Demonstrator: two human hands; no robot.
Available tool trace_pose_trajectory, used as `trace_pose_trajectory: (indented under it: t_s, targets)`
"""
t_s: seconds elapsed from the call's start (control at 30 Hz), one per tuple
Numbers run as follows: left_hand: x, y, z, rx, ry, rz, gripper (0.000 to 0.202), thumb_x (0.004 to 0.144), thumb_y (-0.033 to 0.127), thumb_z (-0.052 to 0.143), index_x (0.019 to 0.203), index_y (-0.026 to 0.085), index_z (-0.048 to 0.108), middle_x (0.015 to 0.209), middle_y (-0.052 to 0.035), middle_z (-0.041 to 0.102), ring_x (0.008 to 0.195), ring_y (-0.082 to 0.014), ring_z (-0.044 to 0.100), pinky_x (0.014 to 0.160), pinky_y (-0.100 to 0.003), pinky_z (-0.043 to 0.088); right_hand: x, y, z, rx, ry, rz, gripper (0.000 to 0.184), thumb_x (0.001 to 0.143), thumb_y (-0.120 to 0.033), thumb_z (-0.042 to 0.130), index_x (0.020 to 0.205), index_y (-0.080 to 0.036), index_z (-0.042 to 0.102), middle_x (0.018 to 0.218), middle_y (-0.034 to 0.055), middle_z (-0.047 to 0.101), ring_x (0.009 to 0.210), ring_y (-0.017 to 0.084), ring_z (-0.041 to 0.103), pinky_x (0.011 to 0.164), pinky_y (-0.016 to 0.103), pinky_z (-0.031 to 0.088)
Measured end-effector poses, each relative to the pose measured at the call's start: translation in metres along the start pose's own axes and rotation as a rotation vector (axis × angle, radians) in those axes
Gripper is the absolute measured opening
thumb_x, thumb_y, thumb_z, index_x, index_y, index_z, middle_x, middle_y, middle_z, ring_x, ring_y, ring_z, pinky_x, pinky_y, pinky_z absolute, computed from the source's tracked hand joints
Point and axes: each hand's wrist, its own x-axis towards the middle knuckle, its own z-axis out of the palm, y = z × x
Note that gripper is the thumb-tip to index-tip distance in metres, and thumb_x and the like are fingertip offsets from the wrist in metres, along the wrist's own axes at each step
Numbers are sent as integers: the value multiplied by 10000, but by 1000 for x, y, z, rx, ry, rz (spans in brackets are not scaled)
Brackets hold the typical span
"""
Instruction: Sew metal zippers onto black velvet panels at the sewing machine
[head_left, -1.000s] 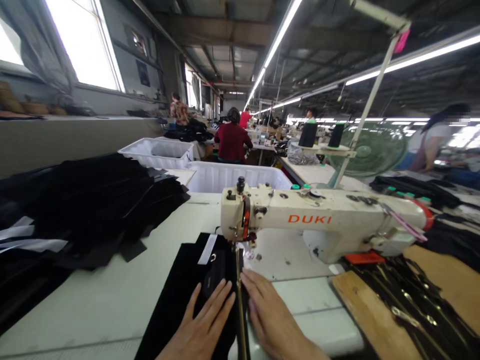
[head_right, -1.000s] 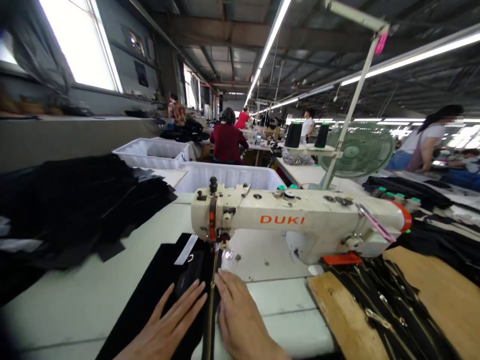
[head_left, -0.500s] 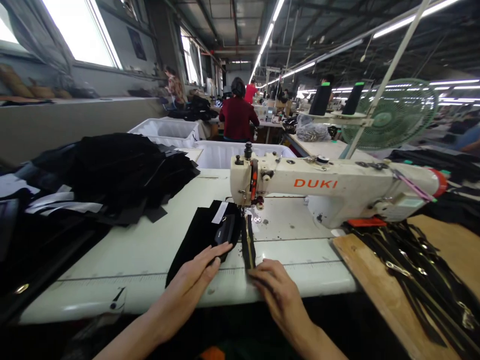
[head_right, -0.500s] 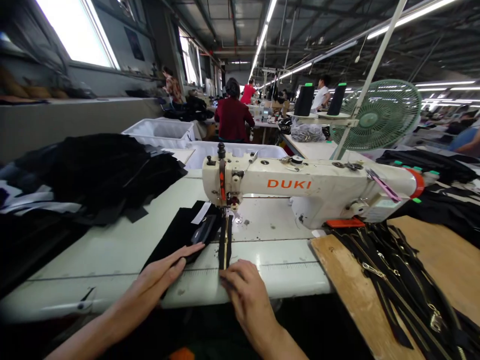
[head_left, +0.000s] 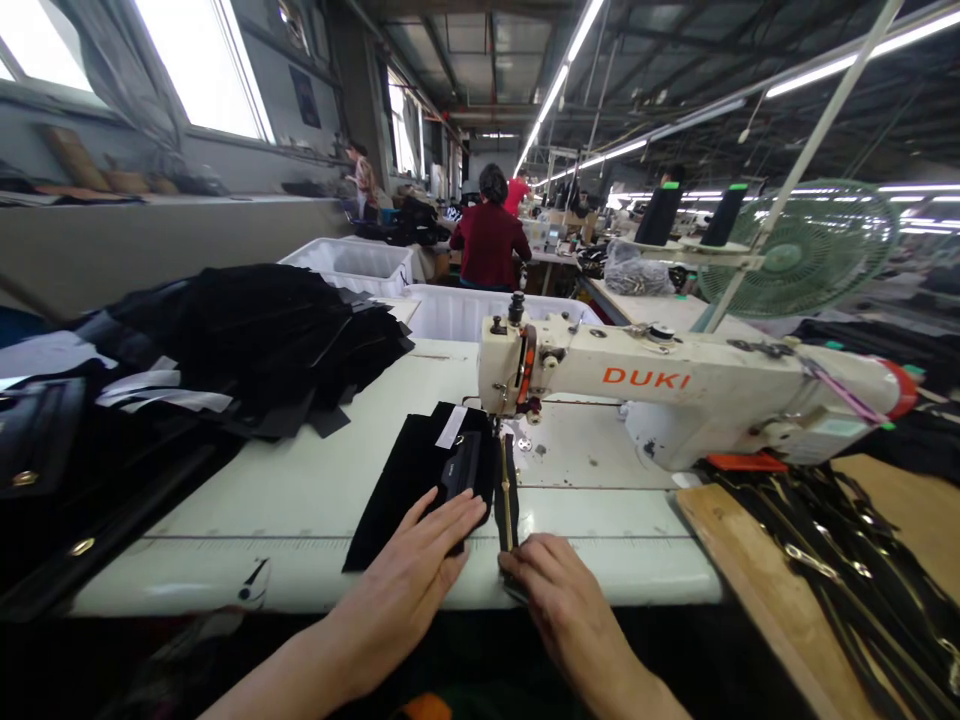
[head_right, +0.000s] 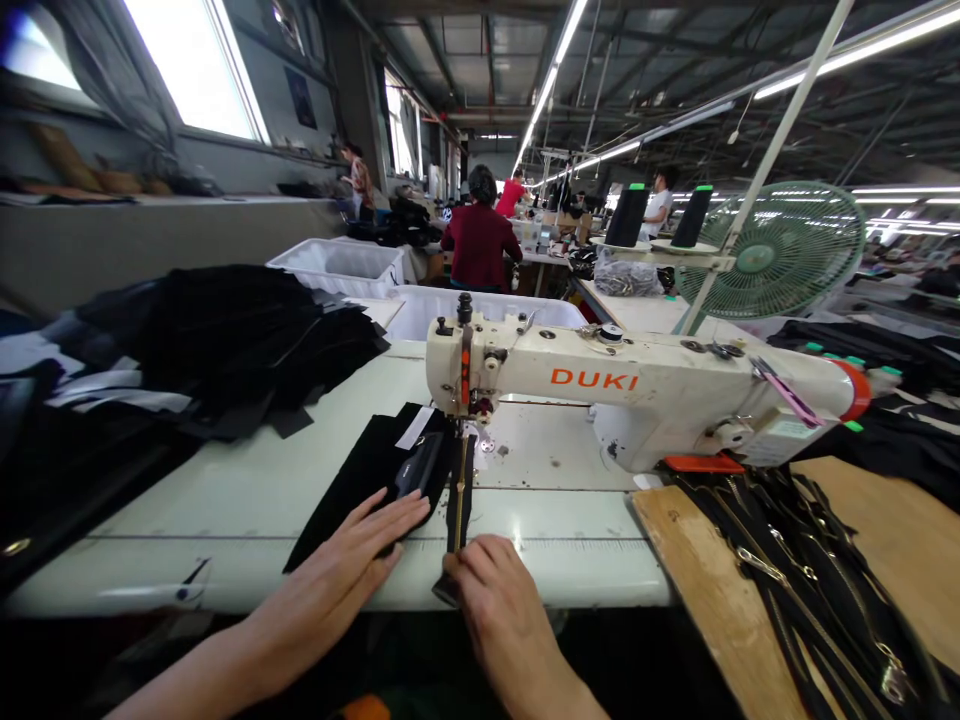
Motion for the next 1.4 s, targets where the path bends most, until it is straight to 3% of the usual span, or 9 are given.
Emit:
trace_pose_trajectory:
  t_s: [0.17,0.43,0.8,0.93,1.0,1.07,1.2,1.27,1.4]
  targets:
    - [-6,3,25,290,-74,186,687,871,14,417,1528,144,263,1572,-81,318,1467,-216,225,1210,-518,147,-20,-5,22,-22,125,-4,330,997,-122,407,1293,-164,547,1006,83,638,959,242,531,833,392,477]
    - [-6,0,39,454,-42,268,707,796,-9,413,1491,82,318,1556,-135,338,1469,-239,215,1193,-499,217,-18,-13,24,-75,163,1,276,1009,-137,397,1218,-139,577,971,80,643,917,228,543,829,378,478]
    - [-4,0,33,309,-86,247,739,774,-10,447,1490,132,335,1530,-84,403,1425,-219,333,1174,-445,278,-10,-14,25,-163,248,-95,307,1018,-123,338,1148,-95,615,903,84,665,859,218,588,810,350,491]
    - [0,-3,17,118,-197,164,795,809,245,671,1514,211,306,1541,-64,387,1389,-262,391,1173,-490,273,-9,-10,21,-221,260,-164,264,979,-82,391,1055,-109,642,829,70,666,784,211,606,734,326,506]
    - [4,-2,8,54,-235,143,901,734,390,786,1501,246,335,1526,-61,411,1360,-292,428,1159,-507,293,-7,-3,12,-146,203,-179,237,951,-81,430,958,-167,651,813,44,659,745,193,604,664,294,504]
    - [7,0,0,35,-229,151,909,709,417,819,1482,260,365,1493,-59,461,1326,-292,468,1137,-481,335,1,9,0,-25,128,-87,260,899,-41,438,904,-209,636,829,24,652,749,174,605,653,268,504]
    - [14,1,-6,91,-172,211,688,852,193,675,1469,276,383,1431,-42,535,1289,-248,511,1101,-392,386,41,47,-15,-23,51,138,467,833,35,412,1188,-213,589,1085,76,640,997,202,592,875,353,509]
    - [17,-6,-2,125,-158,261,606,907,111,576,1460,286,399,1394,-31,571,1259,-224,544,1112,-367,376,62,66,-13,-79,-24,77,559,822,46,441,1296,-228,550,1194,84,610,1080,215,567,934,389,492]
    - [27,-26,12,151,-113,385,527,963,89,511,1438,302,428,1388,-3,580,1271,-202,547,1171,-376,289,83,87,1,-133,-98,11,536,824,49,489,1260,-239,610,1161,59,641,1061,219,581,931,385,503]
